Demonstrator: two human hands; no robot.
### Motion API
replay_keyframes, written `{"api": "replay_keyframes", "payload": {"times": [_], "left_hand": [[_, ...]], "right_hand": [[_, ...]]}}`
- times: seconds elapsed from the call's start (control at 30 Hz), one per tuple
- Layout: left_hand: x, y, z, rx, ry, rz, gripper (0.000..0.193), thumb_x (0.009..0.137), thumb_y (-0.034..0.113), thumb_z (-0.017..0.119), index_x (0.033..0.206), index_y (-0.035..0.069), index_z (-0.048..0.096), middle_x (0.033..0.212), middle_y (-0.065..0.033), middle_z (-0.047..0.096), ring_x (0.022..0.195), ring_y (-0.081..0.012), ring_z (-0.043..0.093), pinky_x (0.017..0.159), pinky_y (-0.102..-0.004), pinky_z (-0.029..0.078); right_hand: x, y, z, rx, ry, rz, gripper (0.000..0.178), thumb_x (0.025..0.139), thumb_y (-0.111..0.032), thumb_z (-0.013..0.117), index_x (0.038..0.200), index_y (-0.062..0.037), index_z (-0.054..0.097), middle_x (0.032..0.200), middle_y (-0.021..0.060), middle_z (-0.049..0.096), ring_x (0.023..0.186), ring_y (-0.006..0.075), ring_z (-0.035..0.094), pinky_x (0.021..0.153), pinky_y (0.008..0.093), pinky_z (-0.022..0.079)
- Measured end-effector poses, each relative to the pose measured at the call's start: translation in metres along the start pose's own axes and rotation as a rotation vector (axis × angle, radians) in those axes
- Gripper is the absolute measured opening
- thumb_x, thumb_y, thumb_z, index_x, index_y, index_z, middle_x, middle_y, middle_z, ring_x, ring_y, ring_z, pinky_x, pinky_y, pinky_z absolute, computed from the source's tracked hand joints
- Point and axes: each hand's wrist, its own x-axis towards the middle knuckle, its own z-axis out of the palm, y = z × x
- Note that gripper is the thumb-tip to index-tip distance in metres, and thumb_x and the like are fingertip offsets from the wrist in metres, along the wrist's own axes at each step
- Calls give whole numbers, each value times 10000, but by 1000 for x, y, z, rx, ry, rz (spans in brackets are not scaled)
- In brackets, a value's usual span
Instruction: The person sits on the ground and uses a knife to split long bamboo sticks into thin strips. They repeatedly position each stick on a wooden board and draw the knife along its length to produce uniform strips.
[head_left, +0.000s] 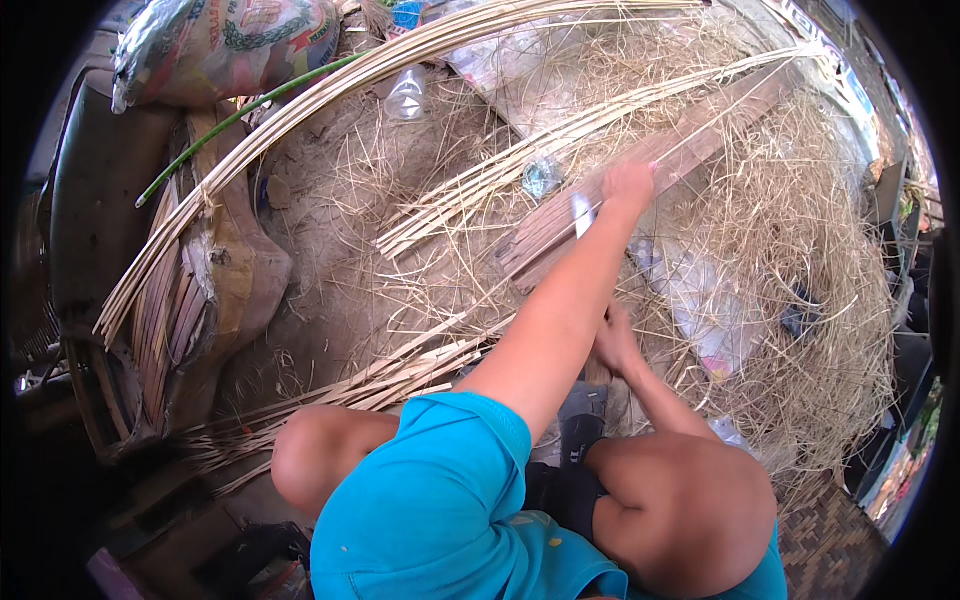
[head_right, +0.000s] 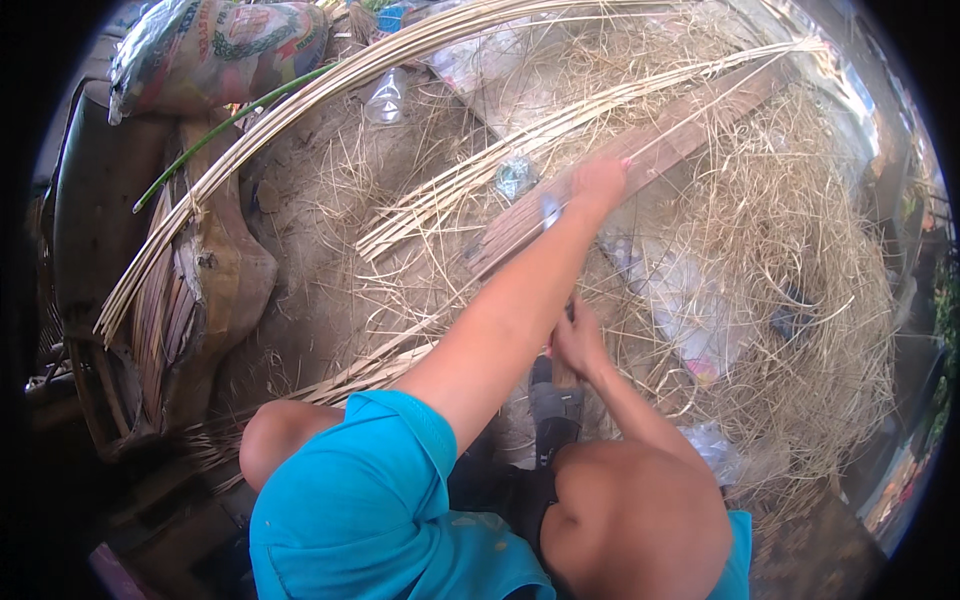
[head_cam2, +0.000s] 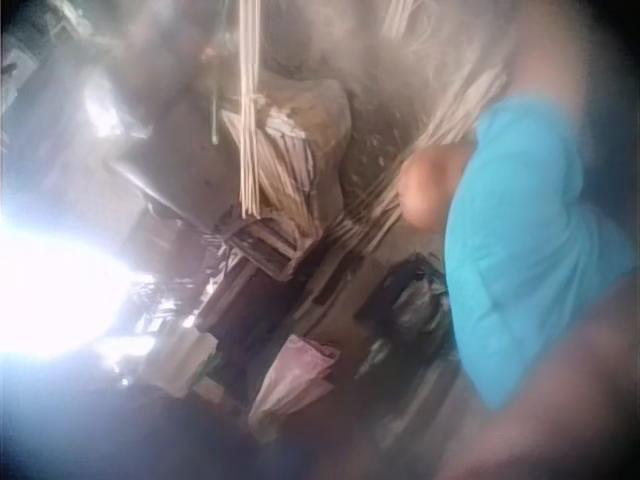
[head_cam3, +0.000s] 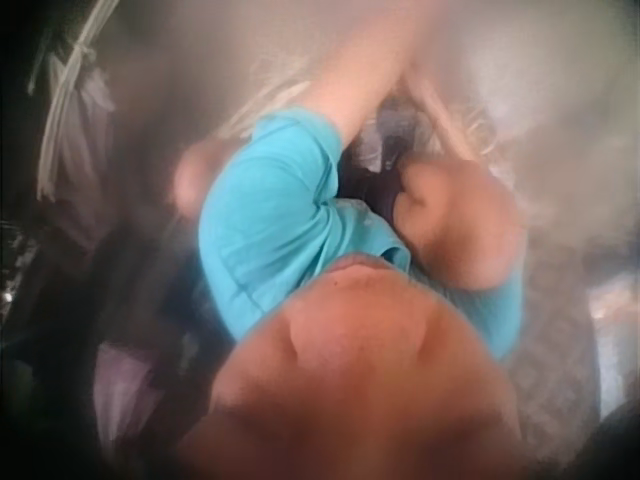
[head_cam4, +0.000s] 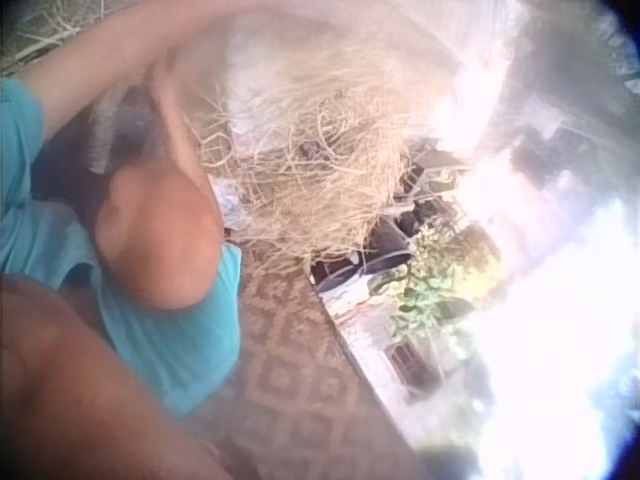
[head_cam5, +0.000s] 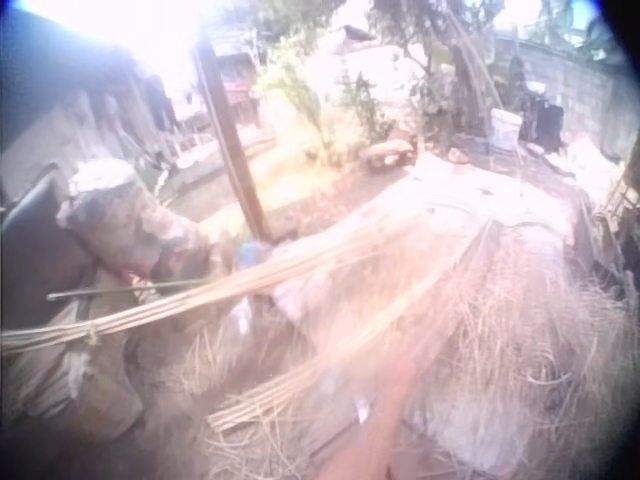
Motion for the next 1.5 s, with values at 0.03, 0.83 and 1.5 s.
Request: {"api": "replay_keyframes", "payload": {"times": [0.03, 0.83, 1.5], "left_hand": [[2, -6, 0, -1, 37, -18, 465, 1065, 410, 414, 1064, 38, 692, 1013, -219, 734, 991, -400, 703, 888, -515, 518], [-7, -21, -10, -18, 27, 60, 531, 1069, 442, 404, 1013, 49, 756, 1006, -190, 746, 984, -367, 707, 887, -471, 533], [-242, -191, -127, -469, -651, -268, 450, 1099, 415, 407, 1094, 12, 607, 809, -77, 615, 708, -170, 598, 649, -341, 490]], "right_hand": [[-11, 0, 15, -40, -135, 19, 340, 1038, -208, 517, 1256, 53, 531, 731, 92, 642, 581, 133, 622, 522, 279, 530], [-10, -10, 38, -261, -315, -54, 458, 991, -190, 600, 1375, 35, 493, 912, 124, 730, 742, 172, 711, 621, 336, 577], [22, -2, -144, -1137, 524, -282, 539, 962, -208, 601, 1433, -22, 418, 1092, 287, 614, 937, 447, 665, 763, 512, 561]]}}
